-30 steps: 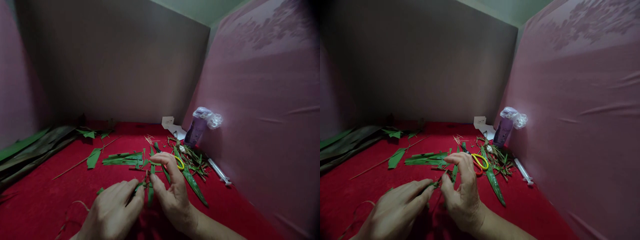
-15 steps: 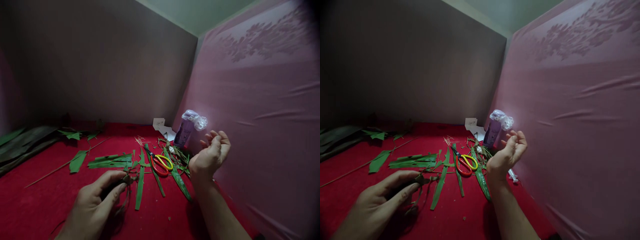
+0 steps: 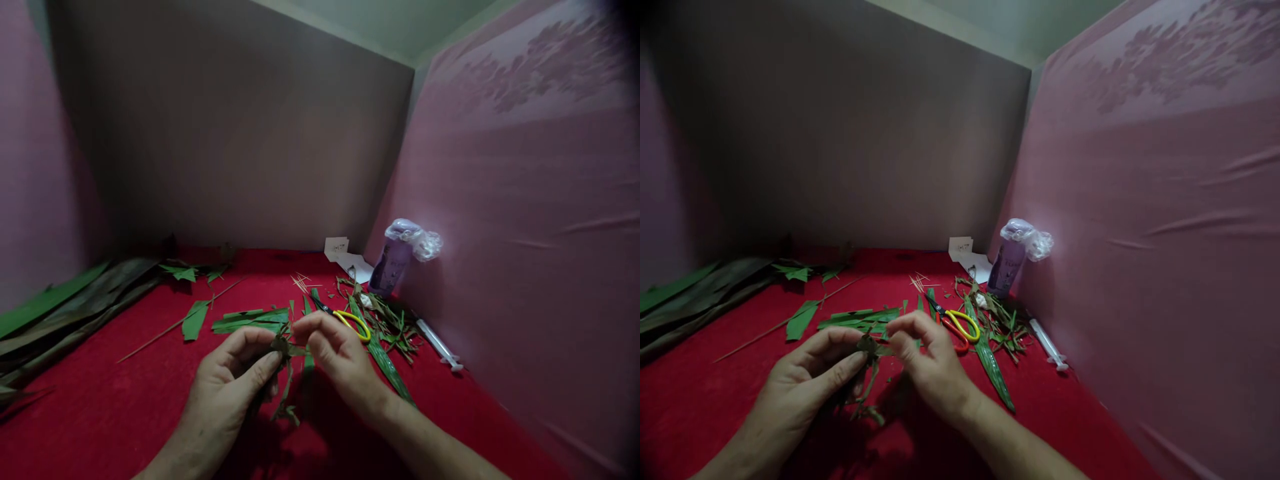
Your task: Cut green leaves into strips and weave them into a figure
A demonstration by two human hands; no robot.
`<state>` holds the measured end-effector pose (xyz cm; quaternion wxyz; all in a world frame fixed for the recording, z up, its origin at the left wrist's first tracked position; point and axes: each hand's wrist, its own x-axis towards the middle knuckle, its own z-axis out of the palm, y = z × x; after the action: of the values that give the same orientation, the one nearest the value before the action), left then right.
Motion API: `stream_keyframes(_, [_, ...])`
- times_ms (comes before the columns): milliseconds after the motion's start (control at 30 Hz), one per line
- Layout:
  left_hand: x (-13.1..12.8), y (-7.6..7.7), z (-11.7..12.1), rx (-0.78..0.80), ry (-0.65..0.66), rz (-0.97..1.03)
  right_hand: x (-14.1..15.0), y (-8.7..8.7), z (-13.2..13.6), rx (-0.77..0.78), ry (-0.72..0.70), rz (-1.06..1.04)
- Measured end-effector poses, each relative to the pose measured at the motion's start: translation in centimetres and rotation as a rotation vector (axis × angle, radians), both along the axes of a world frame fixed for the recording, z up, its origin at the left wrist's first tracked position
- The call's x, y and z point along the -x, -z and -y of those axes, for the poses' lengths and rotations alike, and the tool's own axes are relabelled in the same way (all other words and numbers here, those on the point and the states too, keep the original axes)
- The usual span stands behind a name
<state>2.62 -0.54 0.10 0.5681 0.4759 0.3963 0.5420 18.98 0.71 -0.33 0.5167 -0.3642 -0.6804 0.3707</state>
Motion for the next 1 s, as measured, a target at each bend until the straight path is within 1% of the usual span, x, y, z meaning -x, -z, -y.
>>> stream_keyframes(33, [-0.1, 0.0, 0.0, -0.004, 0.013, 0.006, 0.6, 0.4, 0.5, -0.003, -0.027, 0.010])
stream_keyframes(100, [-0.1, 0.2, 0.0, -0.004, 0.039, 0.011, 1.0, 0.6, 1.1, 0.050, -0.005, 0.023])
stream_keyframes(167, [0.0, 0.3, -0.1, 0.004, 0.045, 0.019, 0.3, 0.1, 0.7, 0.051, 0.031, 0.027])
stream_keyframes(200, [0.0, 0.3, -0.2, 0.013, 0.034, 0.023, -0.5, -0.4, 0.1, 0.034, 0.088, -0.020])
stream_keyframes(233, [0.1, 0.3, -0.2, 0.020, 0.016, 0.029, -1.5, -0.9, -0.7, -0.004, 0.222, -0.127])
stream_keyframes(300, [0.2, 0.2, -0.2, 0.033, -0.016, 0.041, -3.6, -1.9, -2.3, -0.124, 0.561, -0.404])
stream_keyframes(333, [0.2, 0.1, -0.2, 0.040, -0.026, 0.039, -4.4, -2.3, -2.9, -0.170, 0.697, -0.514])
stream_keyframes(367, [0.2, 0.0, -0.1, 0.043, -0.022, 0.033, -4.9, -2.5, -3.3, -0.196, 0.779, -0.584])
stream_keyframes(400, [0.2, 0.0, -0.1, 0.043, -0.013, 0.024, -5.1, -2.5, -3.4, -0.212, 0.800, -0.588])
stream_keyframes(433, [0.2, -0.1, 0.0, 0.044, -0.006, 0.013, -4.8, -2.3, -3.2, -0.209, 0.752, -0.518])
stream_keyframes(467, [0.2, 0.0, 0.1, 0.042, 0.000, 0.006, -4.2, -2.1, -2.8, -0.187, 0.634, -0.382])
stream_keyframes(500, [0.2, 0.0, 0.1, 0.037, 0.005, 0.004, -3.4, -1.7, -2.2, -0.135, 0.449, -0.189])
stream_keyframes(533, [0.2, 0.1, 0.1, 0.031, 0.010, 0.005, -2.5, -1.4, -1.5, -0.118, 0.278, -0.043])
stream_keyframes(567, [0.2, 0.1, 0.1, 0.024, 0.016, 0.007, -1.6, -1.0, -0.8, -0.121, 0.142, 0.066])
stream_keyframes(600, [0.2, 0.2, 0.1, 0.020, 0.019, 0.010, -0.8, -0.7, -0.2, -0.140, 0.078, 0.113])
stream_keyframes(667, [0.2, 0.2, 0.0, 0.018, 0.037, 0.015, 0.2, -0.3, 0.7, -0.142, 0.013, 0.170])
stream_keyframes(800, [0.1, 0.3, -0.2, 0.050, 0.056, 0.031, 0.3, -0.1, 1.0, -0.064, 0.030, 0.248])
stream_keyframes(900, [-0.1, 0.3, -0.1, 0.065, 0.057, 0.039, 0.2, -0.2, 0.9, 0.007, 0.033, 0.200])
stream_keyframes(1000, [-0.3, 0.3, 0.0, 0.094, 0.058, 0.052, 0.3, -0.3, 1.0, 0.101, -0.013, 0.106])
